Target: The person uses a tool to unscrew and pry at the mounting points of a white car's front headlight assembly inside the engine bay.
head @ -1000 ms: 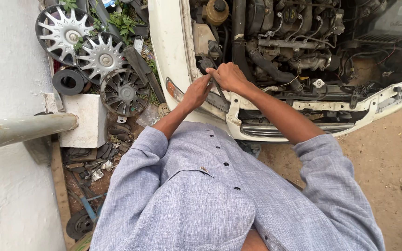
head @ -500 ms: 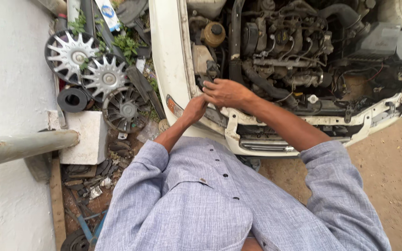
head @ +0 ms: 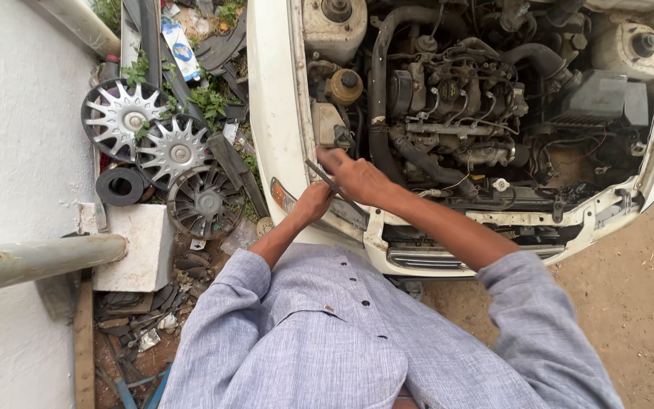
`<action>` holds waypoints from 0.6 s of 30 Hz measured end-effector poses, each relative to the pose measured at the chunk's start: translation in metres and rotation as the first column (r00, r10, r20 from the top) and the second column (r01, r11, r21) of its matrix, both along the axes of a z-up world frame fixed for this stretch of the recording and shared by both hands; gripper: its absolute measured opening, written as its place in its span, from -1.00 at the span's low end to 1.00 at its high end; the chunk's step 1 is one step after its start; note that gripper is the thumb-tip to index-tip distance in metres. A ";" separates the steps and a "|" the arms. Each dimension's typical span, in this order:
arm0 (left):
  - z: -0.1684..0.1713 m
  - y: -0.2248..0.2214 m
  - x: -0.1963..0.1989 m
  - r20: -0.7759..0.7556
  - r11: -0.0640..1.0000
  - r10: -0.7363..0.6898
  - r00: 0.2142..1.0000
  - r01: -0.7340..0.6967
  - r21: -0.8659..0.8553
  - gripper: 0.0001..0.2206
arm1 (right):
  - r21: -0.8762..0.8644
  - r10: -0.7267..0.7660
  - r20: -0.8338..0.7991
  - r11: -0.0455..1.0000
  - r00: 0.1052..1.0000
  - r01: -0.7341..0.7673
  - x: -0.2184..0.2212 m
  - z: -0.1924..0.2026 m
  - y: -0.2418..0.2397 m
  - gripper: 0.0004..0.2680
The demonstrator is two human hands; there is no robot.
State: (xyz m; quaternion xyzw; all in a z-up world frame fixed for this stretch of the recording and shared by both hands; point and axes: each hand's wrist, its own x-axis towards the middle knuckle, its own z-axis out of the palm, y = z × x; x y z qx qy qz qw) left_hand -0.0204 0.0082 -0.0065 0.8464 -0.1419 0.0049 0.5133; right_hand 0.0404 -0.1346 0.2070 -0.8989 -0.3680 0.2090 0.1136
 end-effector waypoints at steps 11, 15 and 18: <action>-0.022 0.003 0.026 -0.034 0.985 -0.121 0.992 0.124 0.121 -0.86 | -0.593 0.862 0.387 0.504 0.327 -0.628 0.016 0.009 -0.014 -0.71; -0.013 0.012 0.025 0.017 0.974 -0.190 0.982 0.186 0.132 -0.84 | -0.572 0.900 0.322 0.432 0.293 -0.698 0.024 0.009 0.000 -0.57; 0.003 0.012 0.024 -0.008 0.986 -0.163 0.987 0.163 0.039 -0.81 | -0.553 0.917 0.246 0.398 0.313 -0.732 0.035 0.008 0.000 -0.47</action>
